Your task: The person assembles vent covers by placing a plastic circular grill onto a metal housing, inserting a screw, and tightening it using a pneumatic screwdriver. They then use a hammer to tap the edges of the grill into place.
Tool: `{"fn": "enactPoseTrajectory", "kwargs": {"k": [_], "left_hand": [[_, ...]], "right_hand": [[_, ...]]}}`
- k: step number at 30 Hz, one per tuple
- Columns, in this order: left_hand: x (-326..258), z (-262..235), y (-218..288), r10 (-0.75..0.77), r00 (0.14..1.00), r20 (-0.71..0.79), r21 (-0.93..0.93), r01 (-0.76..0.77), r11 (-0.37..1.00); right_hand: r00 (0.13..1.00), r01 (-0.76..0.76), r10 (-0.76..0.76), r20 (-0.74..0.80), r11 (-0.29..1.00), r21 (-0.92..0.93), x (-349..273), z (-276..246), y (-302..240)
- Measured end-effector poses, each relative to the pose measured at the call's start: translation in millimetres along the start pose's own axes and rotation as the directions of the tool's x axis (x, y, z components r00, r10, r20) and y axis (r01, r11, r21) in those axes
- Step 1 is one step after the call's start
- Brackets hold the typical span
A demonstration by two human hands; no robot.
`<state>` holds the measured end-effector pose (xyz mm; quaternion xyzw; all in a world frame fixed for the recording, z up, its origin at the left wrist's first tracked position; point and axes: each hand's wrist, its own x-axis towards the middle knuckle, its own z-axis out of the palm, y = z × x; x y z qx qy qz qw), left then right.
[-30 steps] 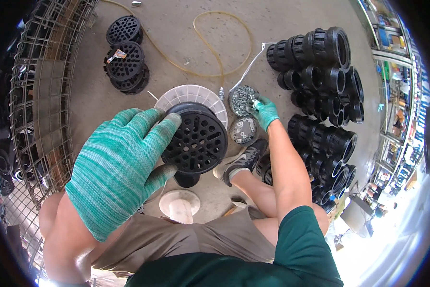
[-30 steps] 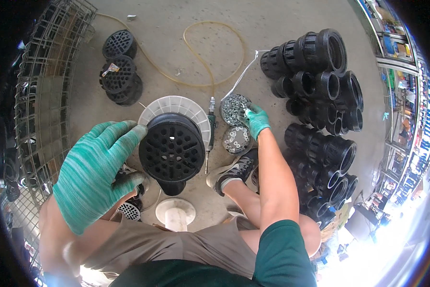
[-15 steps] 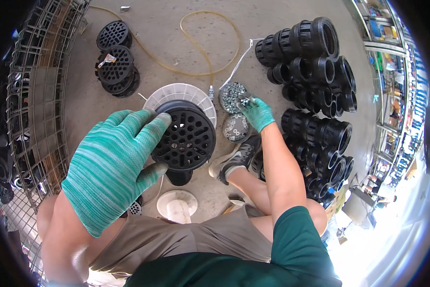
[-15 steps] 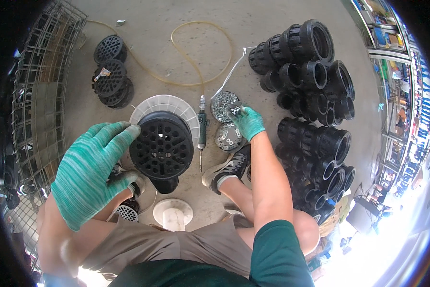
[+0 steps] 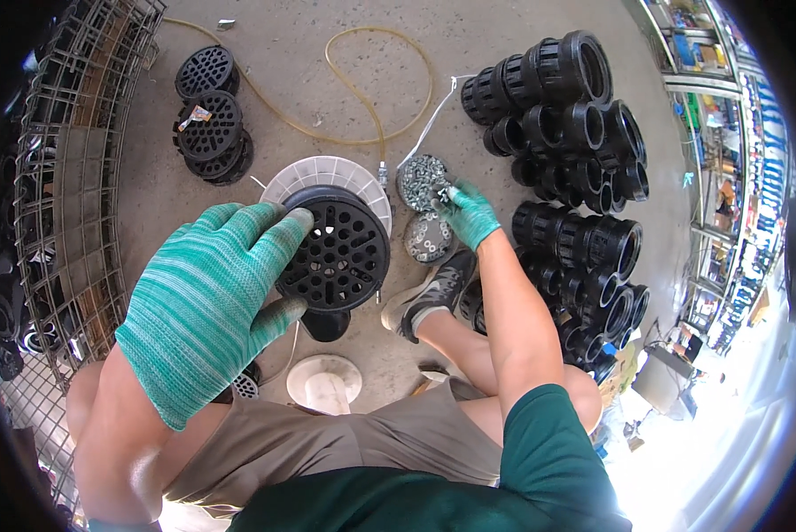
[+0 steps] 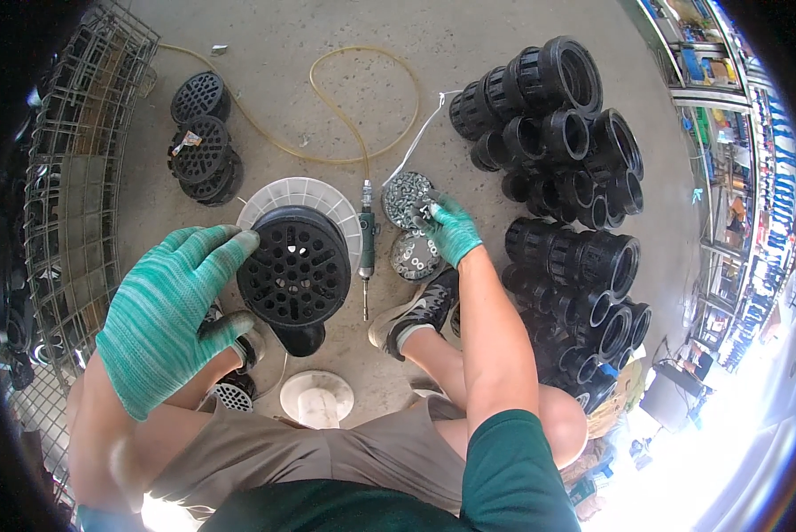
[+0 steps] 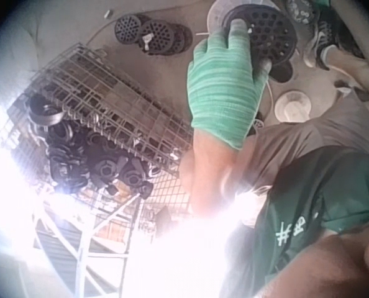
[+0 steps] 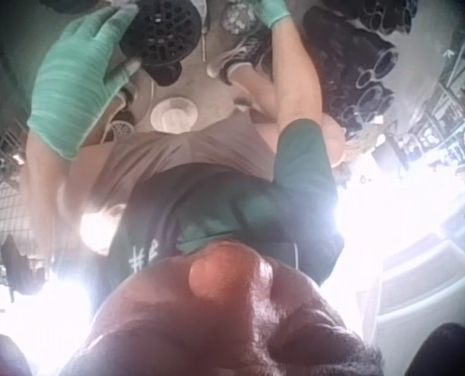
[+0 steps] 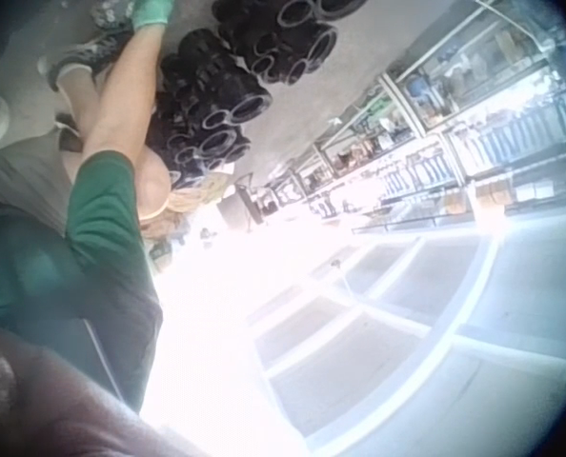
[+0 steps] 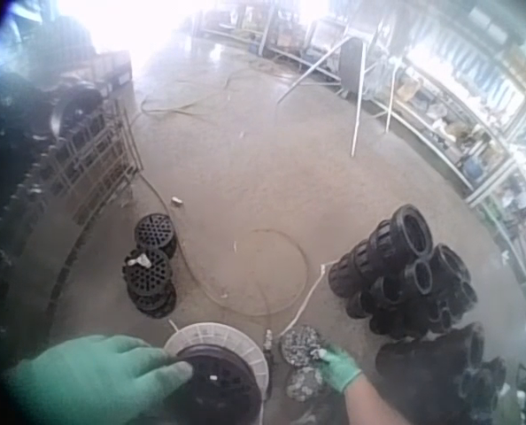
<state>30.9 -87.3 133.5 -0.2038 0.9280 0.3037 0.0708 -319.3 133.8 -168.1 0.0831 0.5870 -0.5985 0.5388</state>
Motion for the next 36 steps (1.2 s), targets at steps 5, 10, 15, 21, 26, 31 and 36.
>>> {"fn": "enactPoseTrajectory", "kwargs": {"k": [5, 10, 15, 21, 26, 31, 36], "left_hand": [[-2, -1, 2, 0.002, 1.0, -0.004, 0.011, -0.002, 1.0], [-4, -1, 1, 0.014, 1.0, -0.02, 0.006, -0.014, 1.0], [-6, -2, 4, 0.023, 0.999, -0.024, 0.013, -0.022, 1.0], [-7, -3, 6, 0.027, 1.0, -0.013, -0.008, -0.027, 1.0], [-9, -3, 7, 0.038, 0.999, -0.033, -0.009, -0.038, 0.999], [-9, -5, 9, 0.047, 0.998, -0.034, 0.003, -0.047, 0.999], [-7, -4, 12, 0.036, 0.997, -0.07, -0.089, -0.042, 0.995]], "right_hand": [[0.99, -0.11, 0.097, 0.103, 0.986, 0.128, -1, -4, -5], [0.996, -0.055, 0.054, 0.068, 0.998, 0.009, -5, -3, -3], [0.994, -0.061, 0.056, 0.09, 0.997, 0.05, -3, -10, -1], [0.993, -0.058, 0.053, 0.107, 0.997, 0.051, -4, -8, 0], [0.999, -0.004, 0.002, -0.048, 0.999, -0.044, -2, -1, 2], [0.982, 0.001, -0.033, -0.187, 0.986, -0.166, 3, -12, -1], [0.965, 0.056, -0.122, -0.232, 0.96, -0.274, -18, -4, -20]]}}
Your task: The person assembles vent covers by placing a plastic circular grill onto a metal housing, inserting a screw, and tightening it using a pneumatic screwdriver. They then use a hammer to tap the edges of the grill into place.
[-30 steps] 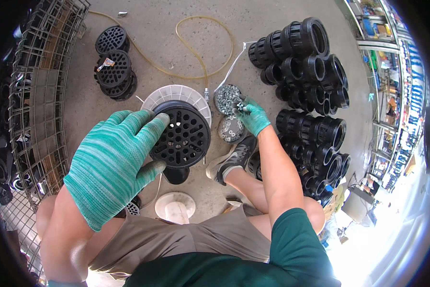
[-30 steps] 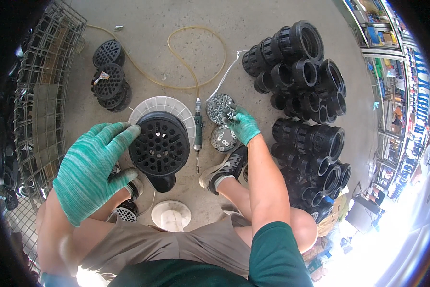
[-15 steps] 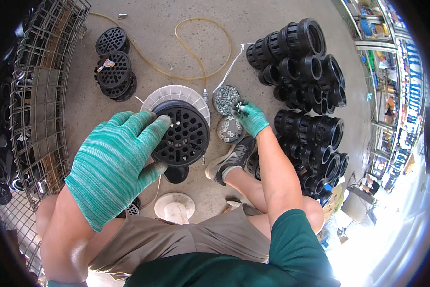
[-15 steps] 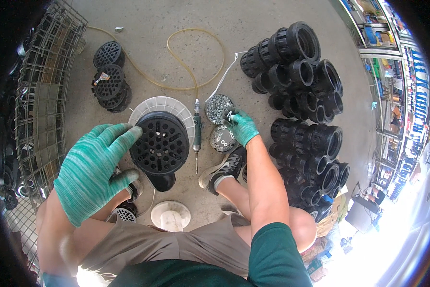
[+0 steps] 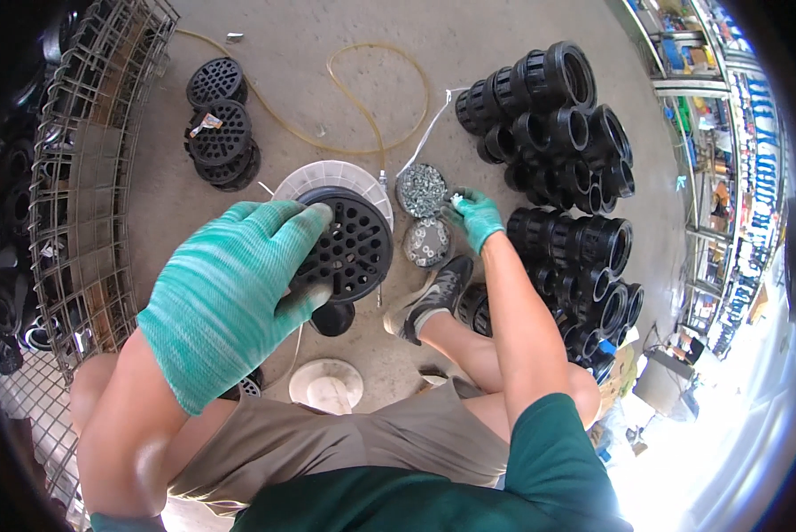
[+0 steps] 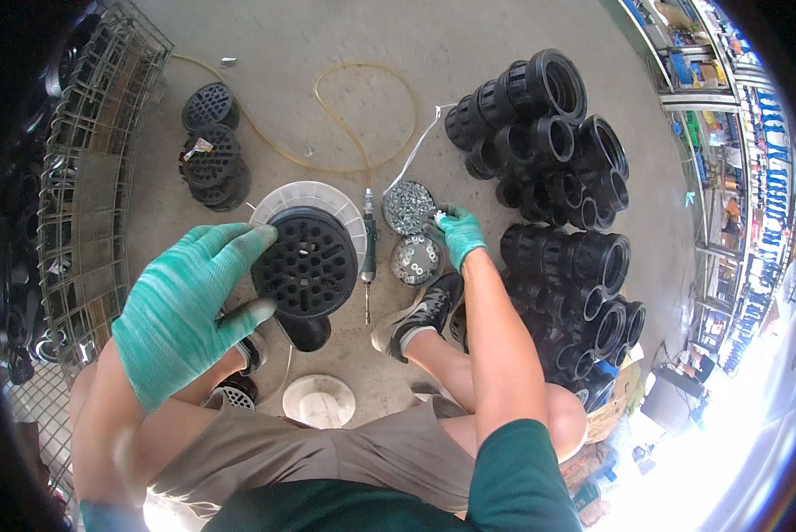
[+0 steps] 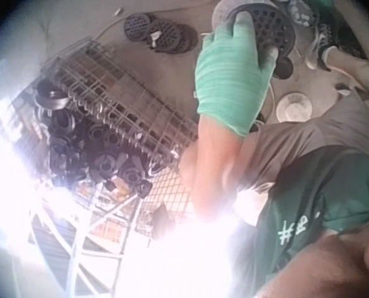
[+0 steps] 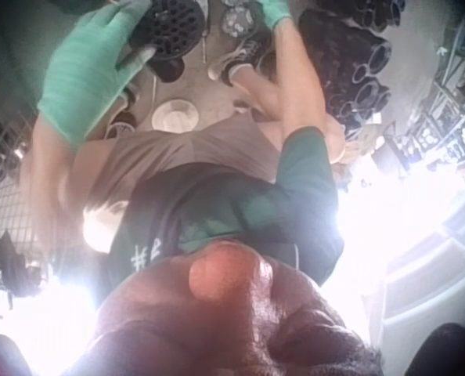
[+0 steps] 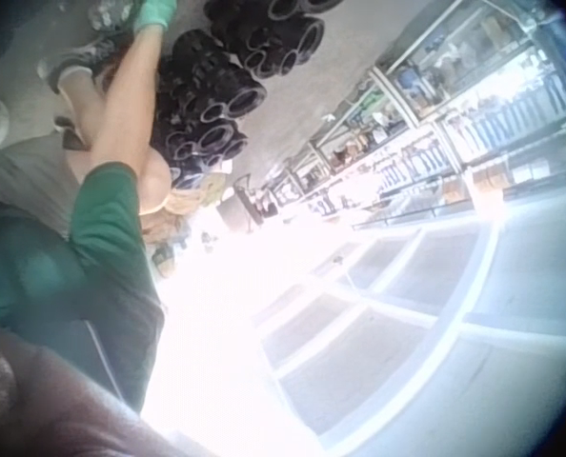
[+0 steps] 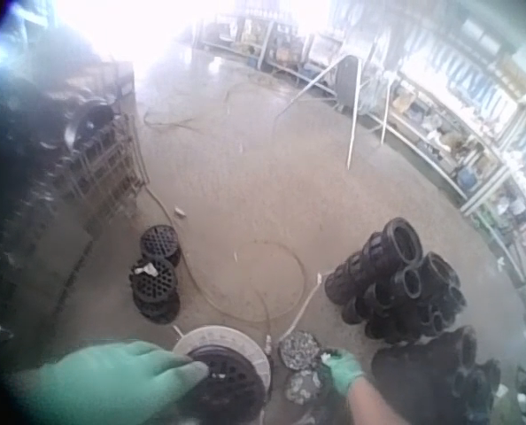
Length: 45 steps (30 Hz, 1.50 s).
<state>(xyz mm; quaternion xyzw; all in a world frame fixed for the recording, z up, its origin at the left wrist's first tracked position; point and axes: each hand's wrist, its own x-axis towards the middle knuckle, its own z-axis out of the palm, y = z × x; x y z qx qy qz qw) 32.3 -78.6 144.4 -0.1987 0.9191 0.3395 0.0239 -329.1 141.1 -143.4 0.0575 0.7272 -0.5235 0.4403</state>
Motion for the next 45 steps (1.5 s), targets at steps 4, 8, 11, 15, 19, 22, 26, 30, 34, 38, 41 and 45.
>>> {"fn": "enactPoseTrajectory", "kwargs": {"k": [4, 8, 11, 15, 19, 22, 26, 30, 34, 38, 41, 45], "left_hand": [[-1, -2, 10, -0.222, 0.971, 0.088, -0.562, 0.233, 0.794], [-1, 19, 12, -0.254, 0.926, 0.279, -0.96, 0.277, -0.045], [4, 25, 21, -0.164, 0.939, 0.302, -0.916, 0.239, -0.321], [8, 32, 13, -0.039, 0.972, 0.233, -0.811, 0.171, -0.56], [3, 21, 28, -0.221, 0.932, 0.288, -0.866, 0.154, -0.475], [-2, 27, 15, -0.103, 0.967, 0.234, -0.877, 0.164, -0.451], [-3, 28, 16, -0.12, 0.985, 0.127, -0.952, 0.087, -0.295], [2, 17, 21, -0.104, 0.989, 0.101, -0.982, 0.083, -0.167], [-2, 8, 22, -0.241, 0.965, 0.106, -0.993, 0.116, 0.026], [4, 2, 27, -0.339, 0.937, 0.085, -0.993, 0.05, -0.11], [8, 2, 24, -0.394, 0.918, 0.045, -0.998, 0.026, -0.052], [3, -3, 15, -0.44, 0.896, 0.06, -0.996, 0.023, -0.089]], "right_hand": [[0.884, 0.173, -0.123, 0.45, 0.982, -0.073, -85, 56, -95], [0.66, 0.656, -0.288, 0.694, 0.671, -0.346, -234, 127, -190], [0.388, 0.92, -0.322, 0.864, 0.185, -0.344, -291, 157, -200], [0.059, 0.953, -0.411, 0.91, -0.247, -0.173, -306, 169, -182], [-0.011, 0.945, -0.511, 0.86, -0.286, -0.157, -311, 170, -174], [0.077, 0.955, -0.621, 0.78, -0.179, -0.237, -316, 169, -173], [0.175, 0.922, -0.702, 0.691, -0.13, -0.365, -302, 158, -171], [0.167, 0.94, -0.73, 0.663, -0.085, -0.331, -297, 152, -173], [0.625, 0.713, -0.48, 0.615, 0.671, -0.202, -265, 129, -169], [0.861, 0.385, 0.001, 0.508, 0.65, -0.655, -114, 45, -93], [0.936, 0.341, -0.016, 0.351, 0.275, -0.899, -39, -8, 22], [0.968, 0.229, -0.136, 0.209, 0.156, -0.961, -19, 6, 103]]}}
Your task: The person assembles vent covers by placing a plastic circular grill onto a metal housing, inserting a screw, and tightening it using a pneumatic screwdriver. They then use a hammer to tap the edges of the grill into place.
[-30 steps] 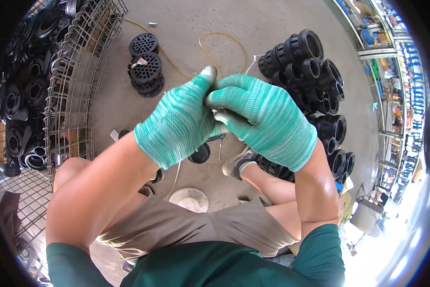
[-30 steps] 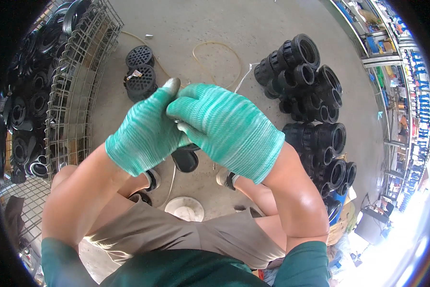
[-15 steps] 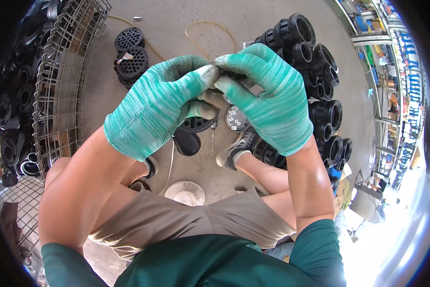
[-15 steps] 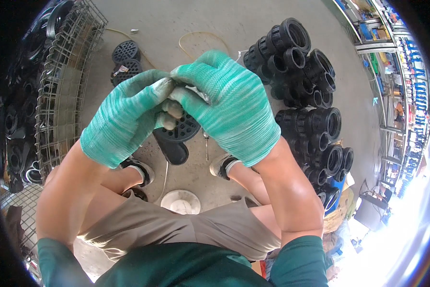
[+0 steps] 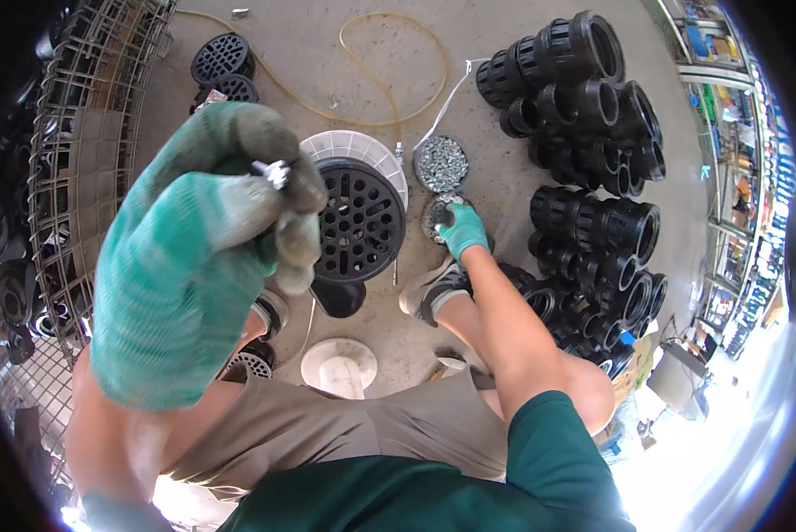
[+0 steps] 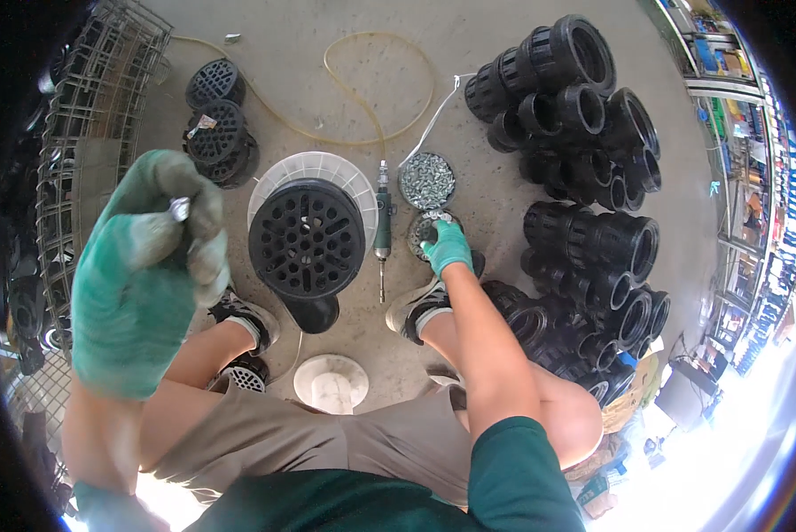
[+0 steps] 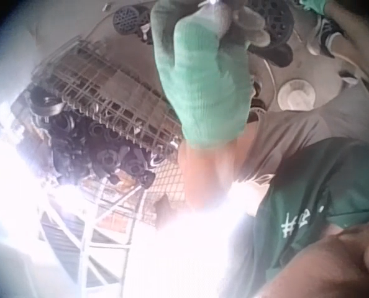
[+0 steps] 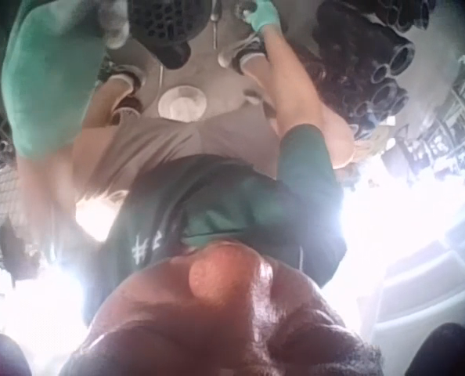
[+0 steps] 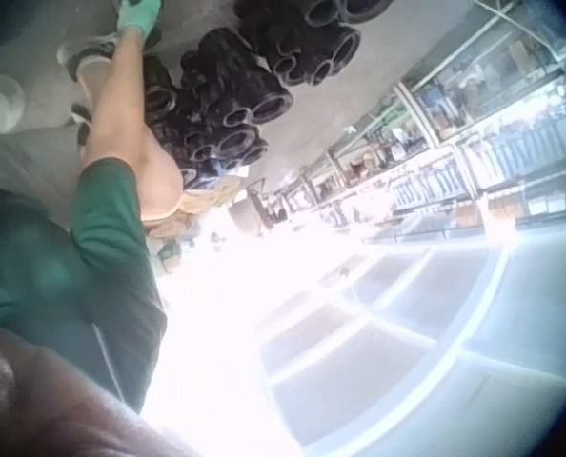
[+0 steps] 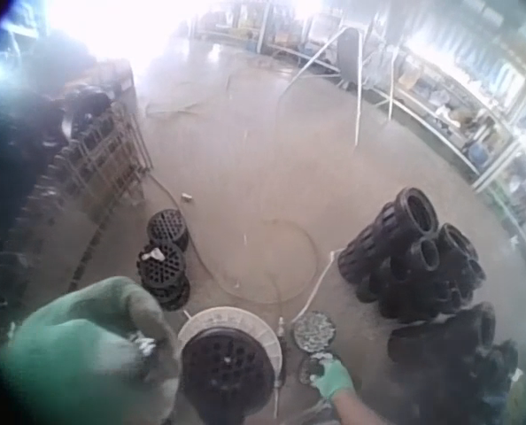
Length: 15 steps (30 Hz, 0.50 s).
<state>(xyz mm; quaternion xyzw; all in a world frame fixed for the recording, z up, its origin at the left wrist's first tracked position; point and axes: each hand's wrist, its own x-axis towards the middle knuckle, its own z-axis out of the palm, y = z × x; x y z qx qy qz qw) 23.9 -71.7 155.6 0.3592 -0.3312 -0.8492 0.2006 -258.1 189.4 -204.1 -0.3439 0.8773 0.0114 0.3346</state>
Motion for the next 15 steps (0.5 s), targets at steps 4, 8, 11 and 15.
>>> {"fn": "enactPoseTrajectory", "kwargs": {"k": [4, 8, 11, 15], "left_hand": [[-1, -7, 3, 0.032, 0.999, 0.021, 0.075, -0.033, 0.997], [17, -10, -11, -0.032, 0.999, 0.018, 0.067, 0.031, 0.997], [18, -7, -8, -0.062, 0.998, -0.027, 0.093, 0.064, 0.994], [18, -5, -4, -0.069, 0.997, -0.022, 0.122, 0.071, 0.99]], "right_hand": [[0.994, 0.043, -0.039, -0.106, 0.998, 0.038, 2, 34, -22], [0.982, -0.012, 0.007, -0.19, 1.0, -0.023, 3, 31, -3], [0.983, 0.031, -0.02, -0.184, 0.998, 0.057, 9, 33, -7], [0.974, 0.131, -0.111, -0.196, 0.987, 0.094, 14, 35, -3]]}}
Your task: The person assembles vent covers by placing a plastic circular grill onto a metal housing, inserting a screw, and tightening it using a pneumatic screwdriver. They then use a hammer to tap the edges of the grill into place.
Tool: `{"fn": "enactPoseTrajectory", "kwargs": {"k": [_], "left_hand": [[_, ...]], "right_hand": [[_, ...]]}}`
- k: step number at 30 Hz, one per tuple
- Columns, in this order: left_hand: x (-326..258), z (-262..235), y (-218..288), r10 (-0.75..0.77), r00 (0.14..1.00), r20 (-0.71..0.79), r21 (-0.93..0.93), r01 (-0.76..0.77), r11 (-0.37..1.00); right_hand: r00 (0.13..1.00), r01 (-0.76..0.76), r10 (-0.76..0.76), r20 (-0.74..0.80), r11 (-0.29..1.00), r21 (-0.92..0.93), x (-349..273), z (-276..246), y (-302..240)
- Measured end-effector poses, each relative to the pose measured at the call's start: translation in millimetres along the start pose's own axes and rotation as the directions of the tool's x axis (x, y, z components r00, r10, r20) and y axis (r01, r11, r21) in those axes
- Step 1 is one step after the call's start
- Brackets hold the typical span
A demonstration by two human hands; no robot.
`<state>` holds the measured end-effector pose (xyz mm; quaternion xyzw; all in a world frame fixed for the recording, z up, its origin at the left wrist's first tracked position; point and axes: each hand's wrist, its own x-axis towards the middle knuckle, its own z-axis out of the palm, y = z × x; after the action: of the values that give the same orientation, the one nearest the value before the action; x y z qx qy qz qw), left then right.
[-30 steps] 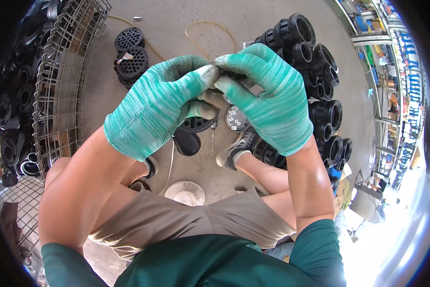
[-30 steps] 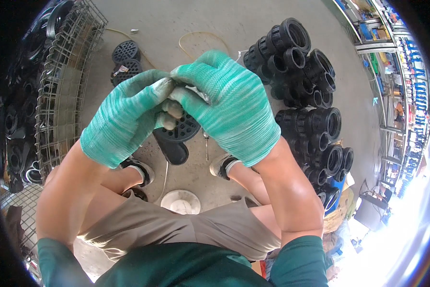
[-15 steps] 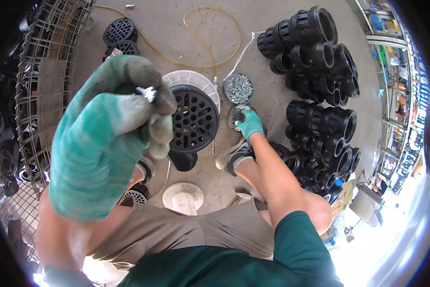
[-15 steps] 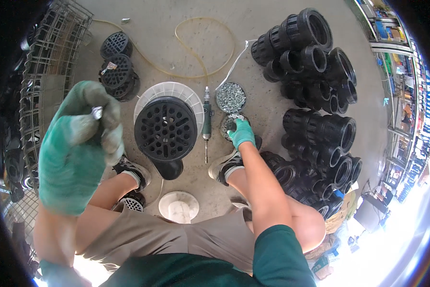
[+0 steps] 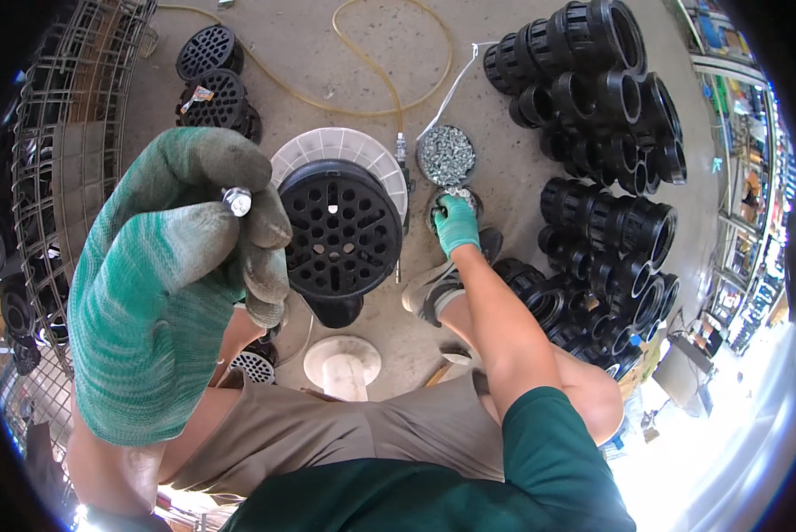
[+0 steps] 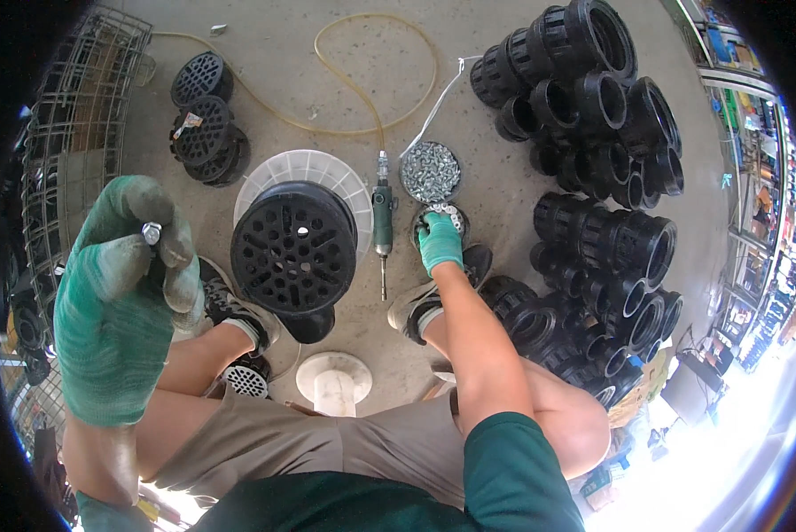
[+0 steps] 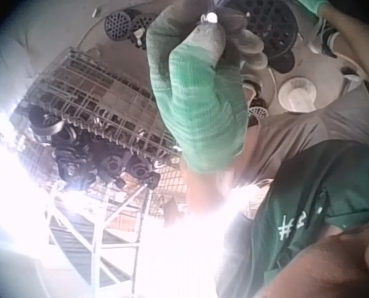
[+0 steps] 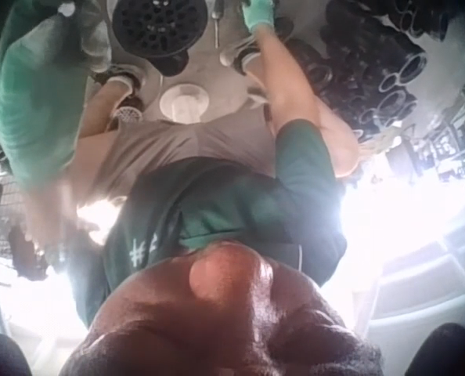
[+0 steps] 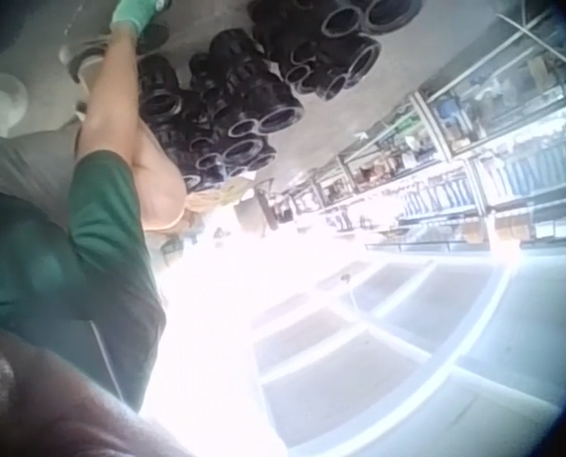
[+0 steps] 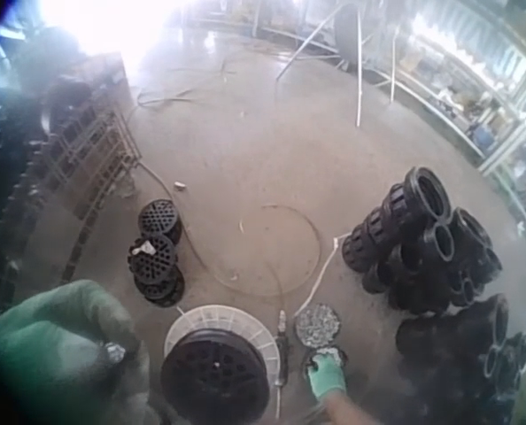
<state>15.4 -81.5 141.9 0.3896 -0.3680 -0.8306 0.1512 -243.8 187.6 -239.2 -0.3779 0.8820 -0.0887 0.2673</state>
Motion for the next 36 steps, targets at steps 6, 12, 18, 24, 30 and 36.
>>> {"fn": "enactPoseTrajectory", "kwargs": {"k": [6, 12, 18, 24, 30, 36], "left_hand": [[-8, 3, -1, 0.006, 1.0, 0.011, -0.019, -0.006, 1.0], [-22, 7, -1, 0.013, 1.0, -0.024, -0.061, -0.014, 0.998], [-32, 15, 0, 0.123, 0.992, 0.01, 0.06, -0.123, 0.991], [-33, 20, -2, 0.124, 0.989, 0.077, 0.026, -0.127, 0.992], [-35, 22, -19, 0.007, 0.979, 0.206, -0.12, 0.018, 0.993], [-30, 11, -65, -0.278, 0.913, 0.299, -0.071, 0.312, 0.947]], "right_hand": [[0.99, -0.136, 0.13, 0.058, 0.984, 0.118, -8, -26, 9], [0.805, -0.568, 0.343, 0.484, 0.206, 0.797, -16, -61, 7], [0.827, -0.523, 0.229, 0.513, -0.02, 0.852, -31, -84, 22], [0.868, -0.496, -0.03, 0.495, -0.035, 0.868, -57, -135, 4], [0.88, -0.442, -0.126, 0.458, 0.134, 0.887, -87, -221, -76], [0.915, -0.265, -0.202, 0.35, 0.356, 0.896, -153, -300, -192]]}}
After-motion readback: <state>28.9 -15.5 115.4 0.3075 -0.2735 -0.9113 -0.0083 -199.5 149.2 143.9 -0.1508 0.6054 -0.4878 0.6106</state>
